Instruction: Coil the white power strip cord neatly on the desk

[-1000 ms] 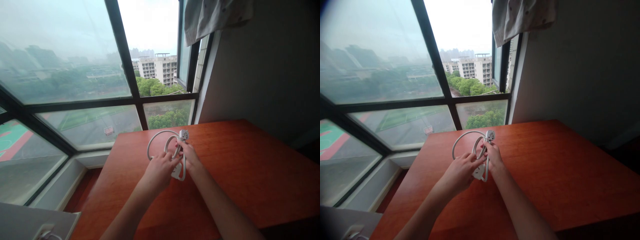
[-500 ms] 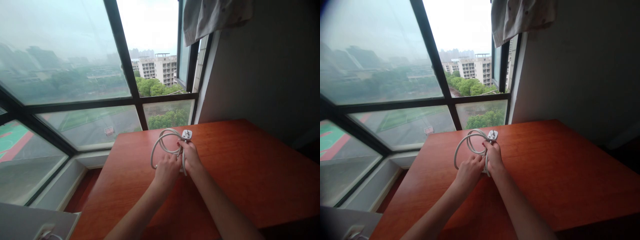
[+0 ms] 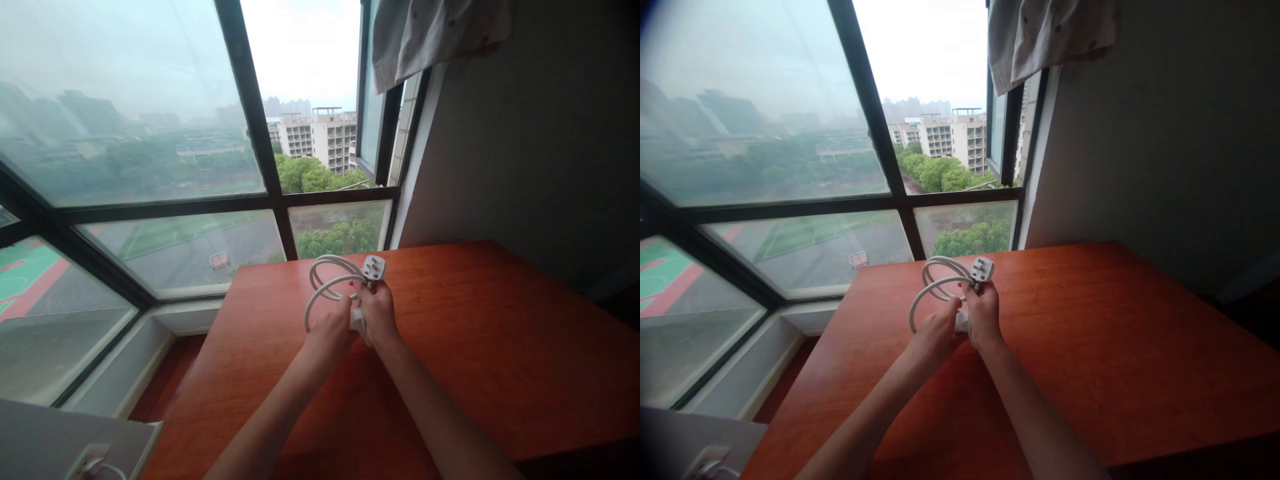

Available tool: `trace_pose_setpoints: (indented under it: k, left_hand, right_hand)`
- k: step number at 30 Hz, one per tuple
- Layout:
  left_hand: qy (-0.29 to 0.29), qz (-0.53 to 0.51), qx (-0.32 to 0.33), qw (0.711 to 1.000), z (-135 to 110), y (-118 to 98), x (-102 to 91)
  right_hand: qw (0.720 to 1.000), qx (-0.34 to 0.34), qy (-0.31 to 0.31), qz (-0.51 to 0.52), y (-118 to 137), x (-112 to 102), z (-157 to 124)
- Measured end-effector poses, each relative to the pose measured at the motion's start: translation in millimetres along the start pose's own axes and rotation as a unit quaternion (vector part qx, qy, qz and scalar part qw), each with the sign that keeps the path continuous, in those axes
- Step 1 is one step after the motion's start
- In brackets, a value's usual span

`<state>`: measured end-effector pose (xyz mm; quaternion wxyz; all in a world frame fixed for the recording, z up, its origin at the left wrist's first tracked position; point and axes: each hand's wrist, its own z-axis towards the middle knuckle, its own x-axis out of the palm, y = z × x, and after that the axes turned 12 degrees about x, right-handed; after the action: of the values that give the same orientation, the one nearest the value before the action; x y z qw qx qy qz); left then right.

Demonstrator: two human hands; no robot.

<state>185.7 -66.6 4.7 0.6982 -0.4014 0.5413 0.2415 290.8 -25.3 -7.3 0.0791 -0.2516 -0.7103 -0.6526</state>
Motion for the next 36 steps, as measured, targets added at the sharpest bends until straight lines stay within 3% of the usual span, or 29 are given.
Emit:
trace_pose_setpoints:
  k: [4, 7, 12, 16, 22, 26, 31, 36]
  left_hand:
    - [-0.006, 0.09, -0.042, 0.995, 7.4, -0.3, 0.3]
    - [-0.037, 0.151, -0.012, 0.988, 9.2, -0.5, 5.3]
    - [-0.108, 0.164, 0.029, 0.98, 11.5, 0.5, 17.9]
    - [-0.134, 0.14, 0.06, 0.979, 13.3, 4.3, 11.5]
    - [-0.038, -0.053, 0.105, 0.992, -7.2, 33.0, -28.6]
    - [0.012, -0.246, 0.093, 0.965, -23.9, 56.2, -51.1]
    - [-0.069, -0.382, 0.056, 0.92, -27.9, 72.9, -59.6]
    - [-0.149, -0.478, 0.026, 0.865, -23.2, 74.8, -58.7]
  right_hand:
    - [0.997, 0.007, -0.012, 0.073, 0.3, -1.0, 3.8]
    - [0.992, 0.02, -0.016, 0.12, 0.5, -1.3, 4.9]
    - [0.989, -0.003, -0.051, 0.138, -1.1, -3.5, 8.0]
    - [0.992, 0.005, -0.035, 0.125, 4.7, -9.6, 16.0]
    - [0.976, 0.162, 0.13, 0.061, 19.3, -28.4, 24.7]
    - [0.945, 0.253, 0.205, -0.016, 15.3, -35.8, 22.8]
    - [0.938, 0.263, 0.223, -0.028, 7.1, -39.8, 25.5]
    - [0.954, 0.253, 0.161, 0.01, 4.0, -47.8, 30.0]
